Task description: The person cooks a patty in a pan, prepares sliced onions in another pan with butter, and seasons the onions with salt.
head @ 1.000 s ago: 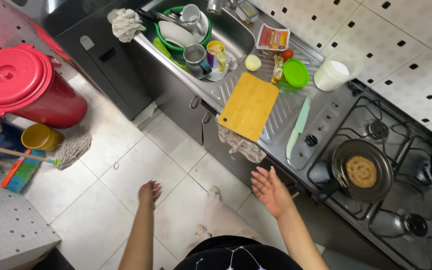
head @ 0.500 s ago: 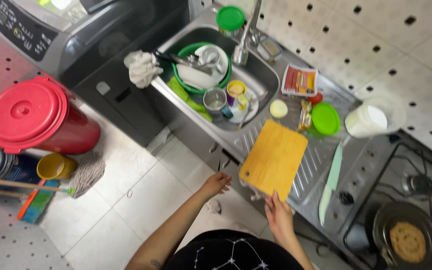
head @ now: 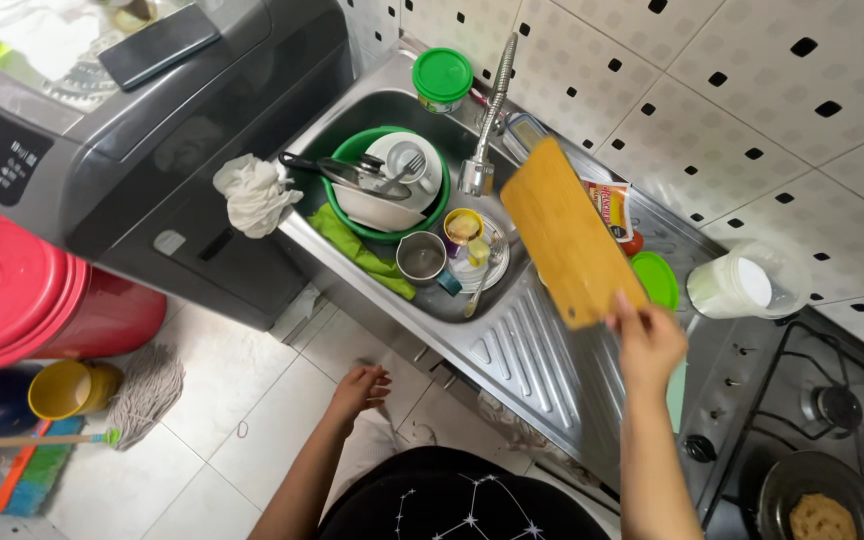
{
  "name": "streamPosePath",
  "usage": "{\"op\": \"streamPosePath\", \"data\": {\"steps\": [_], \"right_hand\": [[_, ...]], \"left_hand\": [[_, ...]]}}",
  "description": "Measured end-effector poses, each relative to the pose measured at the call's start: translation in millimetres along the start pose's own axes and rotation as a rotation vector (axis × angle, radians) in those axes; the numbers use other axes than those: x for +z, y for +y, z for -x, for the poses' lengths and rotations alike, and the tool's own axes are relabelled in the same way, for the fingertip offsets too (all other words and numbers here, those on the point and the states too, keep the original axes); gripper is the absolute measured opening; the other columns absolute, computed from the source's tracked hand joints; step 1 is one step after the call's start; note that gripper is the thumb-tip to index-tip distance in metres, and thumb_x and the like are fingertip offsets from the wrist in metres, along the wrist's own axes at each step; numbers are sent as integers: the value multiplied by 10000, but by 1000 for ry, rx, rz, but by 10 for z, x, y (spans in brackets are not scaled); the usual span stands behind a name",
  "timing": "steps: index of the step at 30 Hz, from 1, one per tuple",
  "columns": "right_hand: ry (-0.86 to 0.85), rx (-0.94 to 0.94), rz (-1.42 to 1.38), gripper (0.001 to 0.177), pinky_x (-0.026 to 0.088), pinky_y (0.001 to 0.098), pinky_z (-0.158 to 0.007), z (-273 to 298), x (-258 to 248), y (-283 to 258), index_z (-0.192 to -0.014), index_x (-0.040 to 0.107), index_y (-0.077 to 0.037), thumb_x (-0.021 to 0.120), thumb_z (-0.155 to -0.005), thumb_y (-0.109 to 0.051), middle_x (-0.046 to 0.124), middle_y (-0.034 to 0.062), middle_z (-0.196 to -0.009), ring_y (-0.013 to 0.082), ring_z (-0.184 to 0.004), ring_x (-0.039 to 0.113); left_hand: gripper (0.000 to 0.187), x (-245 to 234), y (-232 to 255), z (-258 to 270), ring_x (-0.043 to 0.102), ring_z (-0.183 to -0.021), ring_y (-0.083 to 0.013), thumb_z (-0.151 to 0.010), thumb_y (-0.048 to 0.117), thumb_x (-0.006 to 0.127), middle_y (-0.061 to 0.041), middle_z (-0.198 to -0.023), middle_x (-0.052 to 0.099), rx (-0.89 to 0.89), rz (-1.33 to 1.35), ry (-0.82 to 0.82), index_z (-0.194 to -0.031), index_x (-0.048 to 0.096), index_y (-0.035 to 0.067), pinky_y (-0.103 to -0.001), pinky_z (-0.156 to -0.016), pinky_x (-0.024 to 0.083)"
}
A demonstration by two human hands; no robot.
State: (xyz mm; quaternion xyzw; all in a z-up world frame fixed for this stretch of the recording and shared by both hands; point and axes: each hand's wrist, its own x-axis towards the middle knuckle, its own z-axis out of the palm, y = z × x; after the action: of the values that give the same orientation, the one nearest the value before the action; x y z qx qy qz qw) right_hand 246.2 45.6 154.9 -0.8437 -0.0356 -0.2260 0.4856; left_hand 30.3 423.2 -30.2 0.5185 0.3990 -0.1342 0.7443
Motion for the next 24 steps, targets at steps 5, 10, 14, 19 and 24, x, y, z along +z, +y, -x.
{"op": "streamPosePath", "data": {"steps": [5, 10, 14, 19, 24], "right_hand": [[-38, 59, -161, 194, 578, 318, -575, -964, 1283, 351, -832, 747, 2, 870, -960, -78, 635, 165, -642, 257, -610, 709], [-122, 173, -108, 257, 564, 296, -524, -1526, 2485, 756, -812, 716, -40, 850, -965, -196, 653, 112, -601, 211, -581, 714], [-201, 293, -144, 173, 574, 254, -612, -1716, 3043, 934, -907, 741, -95, 791, -997, -233, 706, 111, -693, 190, -675, 741], [-274, 332, 188, 668, 612, 336, -858, -1652, 3045, 1326, -1418, 617, -96, 851, -916, -469, 713, 169, -1239, 246, -1040, 733], [197, -138, 231, 380, 563, 411, -873, -790, 1991, 409, -1246, 729, -28, 887, -920, -143, 667, 187, -1083, 383, -1050, 681]], "left_hand": [[394, -130, 519, -390, 720, -889, -244, -992, 370, 675, -156, -1037, 715, 47, -42, -34, -1192, 684, 30, -369, -793, 601], [396, -425, 1277, -528, 732, -879, -209, -970, 424, 710, -125, -1015, 746, 101, -196, -37, -1137, 731, 66, -338, -781, 601], [389, -858, 1526, -915, 720, -868, -189, -987, 378, 683, -116, -1019, 734, 123, -267, -29, -1193, 700, 48, -313, -768, 602], [401, -1253, 1817, -1099, 730, -885, -202, -985, 403, 700, -125, -1028, 742, 84, -350, -32, -1183, 716, 55, -353, -806, 609], [442, -1294, 2065, -1251, 728, -907, -223, -986, 401, 696, -141, -1043, 730, 37, -445, -102, -1192, 701, 10, -348, -808, 602]]}}
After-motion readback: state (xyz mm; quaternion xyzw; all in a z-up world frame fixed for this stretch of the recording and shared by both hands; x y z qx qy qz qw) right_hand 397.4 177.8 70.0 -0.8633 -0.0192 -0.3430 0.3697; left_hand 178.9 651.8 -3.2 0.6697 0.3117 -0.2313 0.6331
